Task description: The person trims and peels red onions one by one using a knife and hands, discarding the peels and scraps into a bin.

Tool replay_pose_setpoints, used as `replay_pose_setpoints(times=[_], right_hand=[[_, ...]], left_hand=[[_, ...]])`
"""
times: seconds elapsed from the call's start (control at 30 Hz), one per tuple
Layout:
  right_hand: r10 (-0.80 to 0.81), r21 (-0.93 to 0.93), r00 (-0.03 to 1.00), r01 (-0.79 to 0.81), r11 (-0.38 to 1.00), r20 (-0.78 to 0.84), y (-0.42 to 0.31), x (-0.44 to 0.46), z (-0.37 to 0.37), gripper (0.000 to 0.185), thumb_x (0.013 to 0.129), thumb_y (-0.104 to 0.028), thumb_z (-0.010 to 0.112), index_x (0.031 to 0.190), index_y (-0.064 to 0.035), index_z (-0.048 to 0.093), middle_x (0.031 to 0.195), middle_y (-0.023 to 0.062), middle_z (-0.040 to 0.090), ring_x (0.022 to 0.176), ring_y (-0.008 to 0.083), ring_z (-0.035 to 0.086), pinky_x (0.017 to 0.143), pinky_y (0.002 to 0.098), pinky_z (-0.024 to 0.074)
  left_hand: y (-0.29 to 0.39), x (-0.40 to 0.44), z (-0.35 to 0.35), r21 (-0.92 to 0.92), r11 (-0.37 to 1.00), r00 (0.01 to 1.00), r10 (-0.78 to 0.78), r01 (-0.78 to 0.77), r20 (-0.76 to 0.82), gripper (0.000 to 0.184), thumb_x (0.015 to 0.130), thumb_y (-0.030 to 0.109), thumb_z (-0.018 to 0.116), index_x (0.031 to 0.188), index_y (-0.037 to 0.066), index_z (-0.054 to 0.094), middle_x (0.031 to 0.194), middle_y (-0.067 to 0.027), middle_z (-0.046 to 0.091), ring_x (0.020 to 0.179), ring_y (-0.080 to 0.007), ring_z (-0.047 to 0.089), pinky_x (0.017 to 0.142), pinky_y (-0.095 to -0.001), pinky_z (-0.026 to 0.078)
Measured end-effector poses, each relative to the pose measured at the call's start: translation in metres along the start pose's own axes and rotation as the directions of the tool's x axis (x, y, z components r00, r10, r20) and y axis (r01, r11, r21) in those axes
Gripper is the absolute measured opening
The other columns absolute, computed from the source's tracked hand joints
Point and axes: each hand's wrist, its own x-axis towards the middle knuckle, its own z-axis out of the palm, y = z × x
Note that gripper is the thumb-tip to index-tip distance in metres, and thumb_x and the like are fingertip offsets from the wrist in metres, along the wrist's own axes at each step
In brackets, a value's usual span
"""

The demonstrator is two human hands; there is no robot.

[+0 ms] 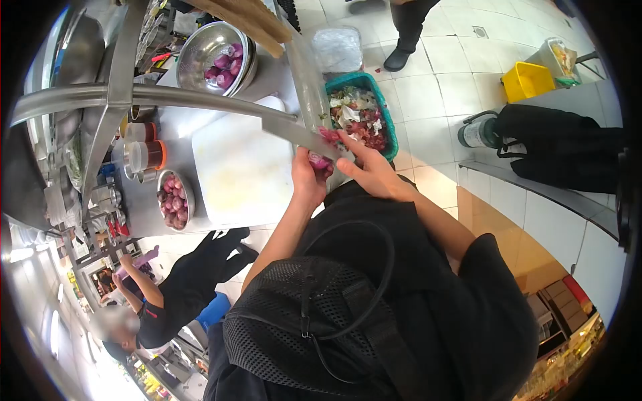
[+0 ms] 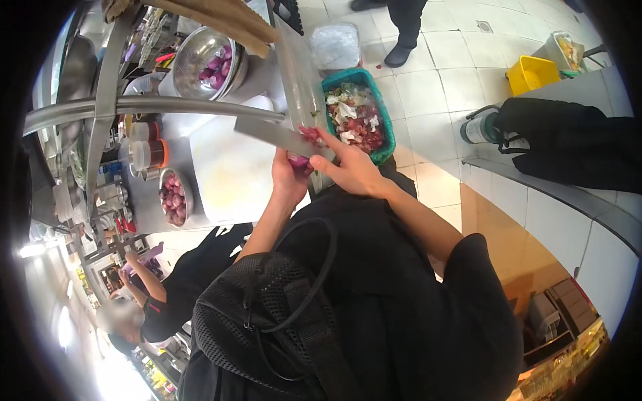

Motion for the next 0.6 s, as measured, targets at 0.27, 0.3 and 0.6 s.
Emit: replay_pose_setpoints(times=[0.27,0.3,0.6], right_hand=[[0.088,-0.372,0.995,-0.097,0.923,-0.04,-0.016,0.009,-0.024,0.091,0.096,-0.061,0.057,0.159,-0.0042,0.026,0.091,0.0276,0.069,0.087,0.0445,0.068,0.08,0.0487,0.0519],[0.062,-0.375,0.998,-0.069,0.924,-0.031,-0.009,0.009,-0.02,0.091,0.096,-0.061,0.057,0.159,-0.0042,0.026,0.091,0.0276,0.069,0.087,0.0445,0.068,0.08,0.0487,0.0519],[0.117,-0.299,0.992,-0.124,0.946,-0.042,0.003,0.002,-0.003,0.083,0.099,-0.054,0.056,0.159,-0.0039,0.028,0.076,0.0246,0.068,0.075,0.04,0.069,0.072,0.0445,0.0516]], left_hand=[[0.015,0.009,-0.076,-0.07,0.994,0.995,0.079,-0.084,-0.067,0.042,0.107,0.045,0.04,0.108,0.009,0.06,0.094,-0.0117,0.068,0.066,-0.0176,0.053,0.059,-0.0304,0.039],[0.024,0.014,-0.089,-0.075,0.986,0.983,0.14,-0.149,-0.115,0.043,0.107,0.046,0.039,0.108,0.009,0.061,0.096,-0.0107,0.069,0.069,-0.0173,0.054,0.061,-0.0299,0.041],[0.192,0.079,-0.096,-0.118,0.849,0.854,0.496,-0.515,-0.158,0.039,0.108,0.042,0.042,0.116,0.007,0.058,0.107,-0.0101,0.067,0.087,-0.0206,0.061,0.075,-0.0332,0.05]])
